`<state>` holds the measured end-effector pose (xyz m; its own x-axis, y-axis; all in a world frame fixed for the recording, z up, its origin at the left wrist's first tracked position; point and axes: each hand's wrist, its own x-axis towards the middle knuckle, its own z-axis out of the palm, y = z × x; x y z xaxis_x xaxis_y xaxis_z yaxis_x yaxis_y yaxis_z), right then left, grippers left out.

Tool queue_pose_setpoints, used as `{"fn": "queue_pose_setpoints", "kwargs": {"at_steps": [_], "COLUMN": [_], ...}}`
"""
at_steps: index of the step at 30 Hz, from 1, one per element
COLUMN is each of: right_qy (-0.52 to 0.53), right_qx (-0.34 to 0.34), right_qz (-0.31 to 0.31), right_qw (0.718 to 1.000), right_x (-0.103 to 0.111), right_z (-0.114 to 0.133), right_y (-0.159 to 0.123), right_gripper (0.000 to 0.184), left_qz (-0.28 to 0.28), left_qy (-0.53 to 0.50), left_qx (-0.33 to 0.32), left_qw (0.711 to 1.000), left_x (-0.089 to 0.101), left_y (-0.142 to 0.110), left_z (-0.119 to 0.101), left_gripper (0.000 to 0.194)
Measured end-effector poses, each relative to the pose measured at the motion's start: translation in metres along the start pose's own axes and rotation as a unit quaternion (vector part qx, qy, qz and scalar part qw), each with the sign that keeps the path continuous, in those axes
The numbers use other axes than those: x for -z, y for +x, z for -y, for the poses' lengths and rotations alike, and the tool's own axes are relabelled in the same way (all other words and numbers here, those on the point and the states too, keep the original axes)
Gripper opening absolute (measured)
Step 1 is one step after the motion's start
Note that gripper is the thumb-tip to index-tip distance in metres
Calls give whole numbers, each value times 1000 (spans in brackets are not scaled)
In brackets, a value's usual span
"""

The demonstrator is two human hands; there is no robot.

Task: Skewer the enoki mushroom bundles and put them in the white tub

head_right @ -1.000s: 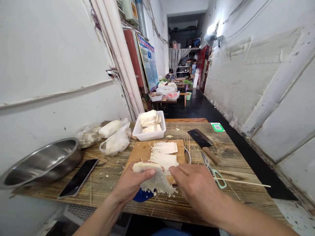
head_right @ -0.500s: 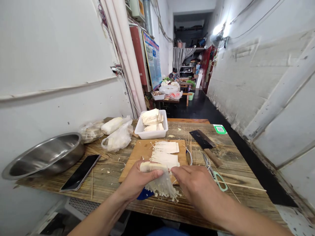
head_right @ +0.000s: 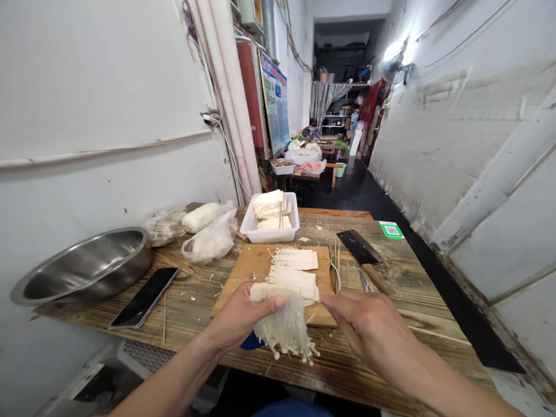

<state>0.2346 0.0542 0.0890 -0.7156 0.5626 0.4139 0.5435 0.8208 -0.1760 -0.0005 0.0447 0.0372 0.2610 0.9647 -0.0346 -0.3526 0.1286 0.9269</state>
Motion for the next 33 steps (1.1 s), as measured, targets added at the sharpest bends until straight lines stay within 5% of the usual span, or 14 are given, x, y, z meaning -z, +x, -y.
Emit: {"fn": "queue_pose_setpoints", "kwargs": {"at_steps": [21, 33], "right_qy": [129, 175], "right_qx": [-31, -50], "right_qz": [34, 27], "right_qw": [991, 983], "right_x": [2, 11], "right_z": [7, 5], "right_y": [5, 5], "right_gripper": [23, 28], "left_qz": [27, -36], "left_qy": [25, 156], "left_qx": [12, -90], "left_qw": [999, 983], "left_x": [-16, -11], "left_y": [-4, -12], "left_z": [0, -13], "left_gripper": [30, 19]}}
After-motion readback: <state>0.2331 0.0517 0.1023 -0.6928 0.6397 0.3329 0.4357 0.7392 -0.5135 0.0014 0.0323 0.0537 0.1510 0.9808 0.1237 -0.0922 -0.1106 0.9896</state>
